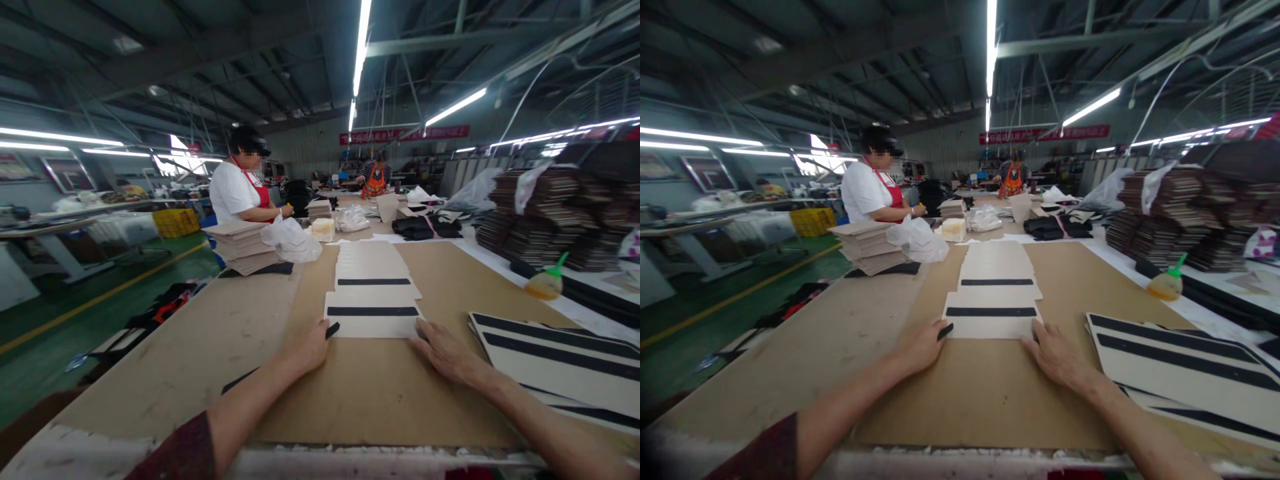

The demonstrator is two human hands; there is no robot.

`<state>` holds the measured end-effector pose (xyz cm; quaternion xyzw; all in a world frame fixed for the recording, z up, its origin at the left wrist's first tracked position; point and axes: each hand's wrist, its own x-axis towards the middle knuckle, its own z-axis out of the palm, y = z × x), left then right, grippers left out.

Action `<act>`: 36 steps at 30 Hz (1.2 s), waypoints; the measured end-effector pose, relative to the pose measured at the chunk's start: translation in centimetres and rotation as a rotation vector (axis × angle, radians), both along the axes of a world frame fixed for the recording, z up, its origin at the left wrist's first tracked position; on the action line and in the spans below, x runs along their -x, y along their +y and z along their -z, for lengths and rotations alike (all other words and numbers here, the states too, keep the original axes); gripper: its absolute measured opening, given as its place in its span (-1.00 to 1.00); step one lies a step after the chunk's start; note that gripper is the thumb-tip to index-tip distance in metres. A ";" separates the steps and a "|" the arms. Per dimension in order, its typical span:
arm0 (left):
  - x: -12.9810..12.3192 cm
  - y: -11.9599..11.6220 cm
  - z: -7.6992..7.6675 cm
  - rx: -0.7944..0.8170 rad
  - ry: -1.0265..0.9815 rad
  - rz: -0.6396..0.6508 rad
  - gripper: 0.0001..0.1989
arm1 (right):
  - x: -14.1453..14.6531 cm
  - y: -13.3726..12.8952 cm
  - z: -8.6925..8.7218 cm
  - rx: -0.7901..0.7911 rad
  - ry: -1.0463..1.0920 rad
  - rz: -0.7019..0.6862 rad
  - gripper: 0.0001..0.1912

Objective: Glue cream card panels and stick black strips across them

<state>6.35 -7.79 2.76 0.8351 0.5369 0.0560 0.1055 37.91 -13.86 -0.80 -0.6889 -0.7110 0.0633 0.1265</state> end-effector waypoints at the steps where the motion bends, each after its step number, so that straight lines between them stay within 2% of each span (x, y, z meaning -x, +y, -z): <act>1: 1.2 -1.9 0.0 0.005 -0.012 0.006 -0.62 | 0.3 -2.0 0.7 -0.034 0.004 -0.035 -0.44; 4: 5.0 -8.0 -0.2 0.069 -0.037 0.023 -0.53 | 0.9 -8.1 3.2 -0.176 -0.007 -0.076 -0.36; 7: 7.8 -13.3 -1.0 0.142 -0.085 -0.032 -0.48 | 1.2 -12.5 5.0 -0.295 0.001 -0.128 -0.36; 9: 8.4 -15.7 -2.0 0.127 -0.166 -0.123 -0.57 | 1.7 -13.9 4.9 -0.381 0.055 -0.147 -0.37; 11: 7.7 -17.1 -2.8 0.149 -0.320 -0.216 -0.68 | 3.0 -14.3 3.5 -0.443 0.174 -0.140 -0.43; 13: 6.2 -17.5 -3.2 0.313 -0.565 -0.242 -0.71 | 5.2 -14.3 1.2 -0.415 0.355 -0.154 -0.56; 16: 3.3 -17.4 -2.6 0.746 -0.995 -0.197 -0.63 | 9.5 -14.1 -2.3 -0.178 0.637 -0.204 -0.65; 18: 1.6 -17.2 -1.9 0.959 -1.185 -0.180 -0.61 | 12.0 -14.0 -3.7 -0.059 0.796 -0.188 -0.61; 20: 0.3 -17.2 -1.4 1.057 -1.276 -0.136 -0.61 | 13.8 -13.8 -4.3 -0.005 0.925 -0.159 -0.58; 23: -0.9 -17.3 -1.1 1.086 -1.306 -0.090 -0.58 | 14.9 -13.8 -4.2 0.008 1.013 -0.176 -0.49; 26: -1.5 -17.5 -0.9 1.067 -1.293 -0.118 -0.60 | 15.0 -14.0 -4.0 -0.001 0.989 -0.227 -0.51; 30: -2.1 -17.7 -0.9 1.034 -1.274 -0.177 -0.66 | 14.9 -14.6 -3.4 -0.053 0.870 -0.203 -0.51; 36: -3.0 -18.0 -1.1 1.000 -1.290 -0.233 -0.66 | 14.7 -15.0 -2.0 -0.228 0.655 -0.189 -0.52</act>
